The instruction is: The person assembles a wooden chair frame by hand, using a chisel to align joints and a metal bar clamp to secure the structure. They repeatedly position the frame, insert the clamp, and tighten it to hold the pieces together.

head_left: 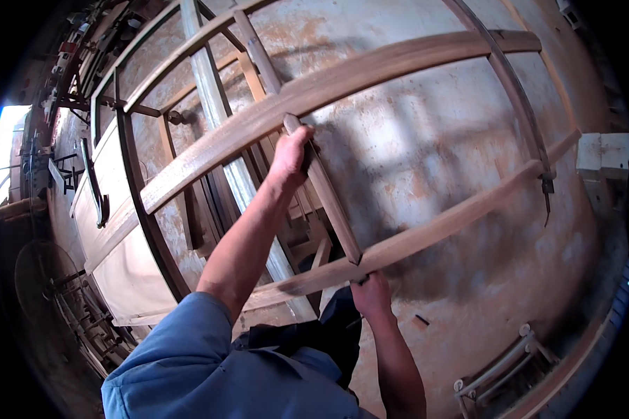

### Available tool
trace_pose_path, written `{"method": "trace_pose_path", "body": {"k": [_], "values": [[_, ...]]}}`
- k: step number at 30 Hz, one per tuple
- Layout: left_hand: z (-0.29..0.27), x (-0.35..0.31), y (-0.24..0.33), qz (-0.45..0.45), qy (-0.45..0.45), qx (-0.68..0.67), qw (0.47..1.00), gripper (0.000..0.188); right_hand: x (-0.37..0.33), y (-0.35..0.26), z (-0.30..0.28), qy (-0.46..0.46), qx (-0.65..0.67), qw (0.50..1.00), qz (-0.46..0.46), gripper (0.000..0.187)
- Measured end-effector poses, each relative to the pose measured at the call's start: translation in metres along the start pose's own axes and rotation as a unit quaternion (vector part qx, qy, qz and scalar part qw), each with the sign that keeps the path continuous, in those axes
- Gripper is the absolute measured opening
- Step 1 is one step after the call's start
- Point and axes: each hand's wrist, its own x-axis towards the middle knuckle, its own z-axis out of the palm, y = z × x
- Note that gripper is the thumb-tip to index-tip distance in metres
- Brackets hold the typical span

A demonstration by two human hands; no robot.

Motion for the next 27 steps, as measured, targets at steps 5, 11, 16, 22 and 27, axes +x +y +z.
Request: {"method": "trace_pose_path", "body": {"k": [5, 11, 16, 22, 27], "values": [[-0.014, 0.012, -0.008, 0.019, -0.023, -0.017, 0.999, 0.017, 0.002, 0.011, 0.004, -0.025, -0.012, 1.000, -0.015, 0.048], [0.001, 0.003, 0.005, 0.004, -0.029, 0.015, 0.999, 0.015, 0.002, 0.001, -0.004, -0.006, 0.013, 1.000, 0.003, 0.049], [0.003, -0.001, 0.004, 0.022, -0.028, 0.008, 0.999, 0.015, -0.018, -0.008, -0.026, -0.031, 0.037, 0.998, 0.051, 0.052], [0.001, 0.000, 0.005, 0.024, -0.031, 0.001, 0.999, 0.017, -0.098, 0.064, -0.010, 0.111, -0.121, 0.981, -0.103, 0.046], [0.003, -0.002, 0.005, 0.031, -0.042, 0.013, 0.999, 0.015, -0.109, 0.058, 0.017, 0.165, -0.083, 0.968, -0.168, 0.048]]}}
